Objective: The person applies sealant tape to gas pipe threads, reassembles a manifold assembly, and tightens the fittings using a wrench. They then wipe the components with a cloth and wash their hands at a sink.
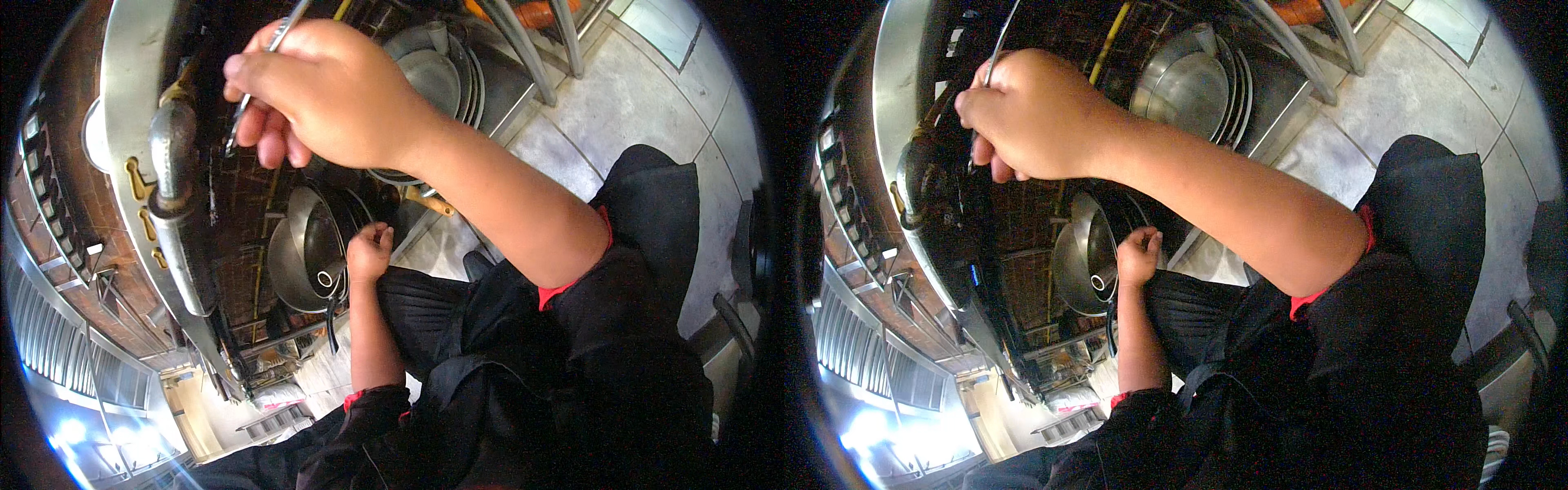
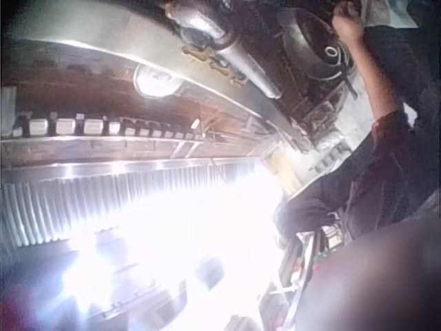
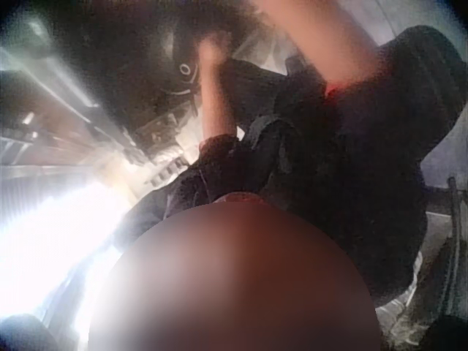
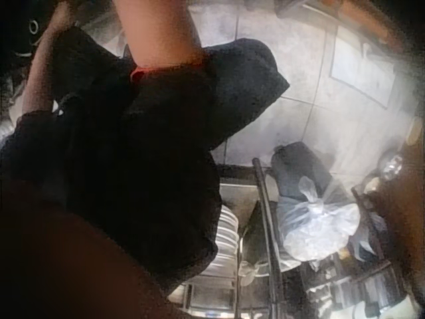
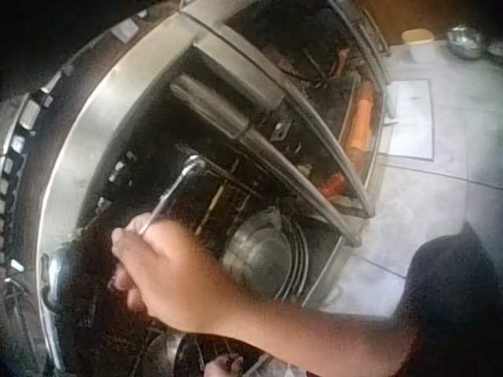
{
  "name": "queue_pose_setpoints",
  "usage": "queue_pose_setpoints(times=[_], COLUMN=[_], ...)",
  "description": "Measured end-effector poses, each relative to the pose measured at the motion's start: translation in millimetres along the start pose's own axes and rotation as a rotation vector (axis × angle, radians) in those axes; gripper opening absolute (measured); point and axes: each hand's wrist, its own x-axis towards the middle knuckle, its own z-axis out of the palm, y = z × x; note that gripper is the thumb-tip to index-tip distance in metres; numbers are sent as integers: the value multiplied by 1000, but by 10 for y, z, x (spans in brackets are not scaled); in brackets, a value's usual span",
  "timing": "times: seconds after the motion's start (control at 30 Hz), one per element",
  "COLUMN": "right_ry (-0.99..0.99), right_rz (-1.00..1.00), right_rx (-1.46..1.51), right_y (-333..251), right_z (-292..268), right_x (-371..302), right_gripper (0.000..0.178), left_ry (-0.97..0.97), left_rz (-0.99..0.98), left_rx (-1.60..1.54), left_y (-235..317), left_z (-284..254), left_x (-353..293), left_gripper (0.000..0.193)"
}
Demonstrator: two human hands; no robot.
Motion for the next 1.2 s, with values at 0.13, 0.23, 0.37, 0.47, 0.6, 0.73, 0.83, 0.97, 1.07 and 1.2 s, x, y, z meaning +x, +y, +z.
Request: queue_pose_setpoints(times=[0.13,0.23,0.37,0.47,0.6,0.73,0.83,0.97,1.07,1.2], right_ry=[121,127,134,264,281,229,218,80,-37,22], right_rz=[-302,-642,-662,-822,-873,-877,-858,-121,-148,-110], right_rx=[-230,-528,-607,-565,-640,-614,-593,-231,-158,-61], right_y=[76,124,175,241,321,316,257,93,25,53], right_z=[91,122,213,361,467,347,320,164,65,65], right_x=[-91,-130,-227,-262,-308,-253,-166,-159,-134,-216], right_gripper=[19,19,10,18,20,28,12,19,24,21], left_ry=[7,-7,66,189,141,76,4,28,38,152], left_rz=[-10,20,168,323,366,332,136,-6,-22,41], left_rx=[-9,58,59,-6,62,109,77,-132,-242,-424], left_y=[-35,-51,-104,-193,-324,-324,-233,-121,-71,97], left_z=[26,21,37,98,130,77,36,20,-17,-194], left_x=[10,11,-10,-11,5,9,-9,-36,-19,70], left_gripper=[24,24,32,37,38,40,32,24,24,23])
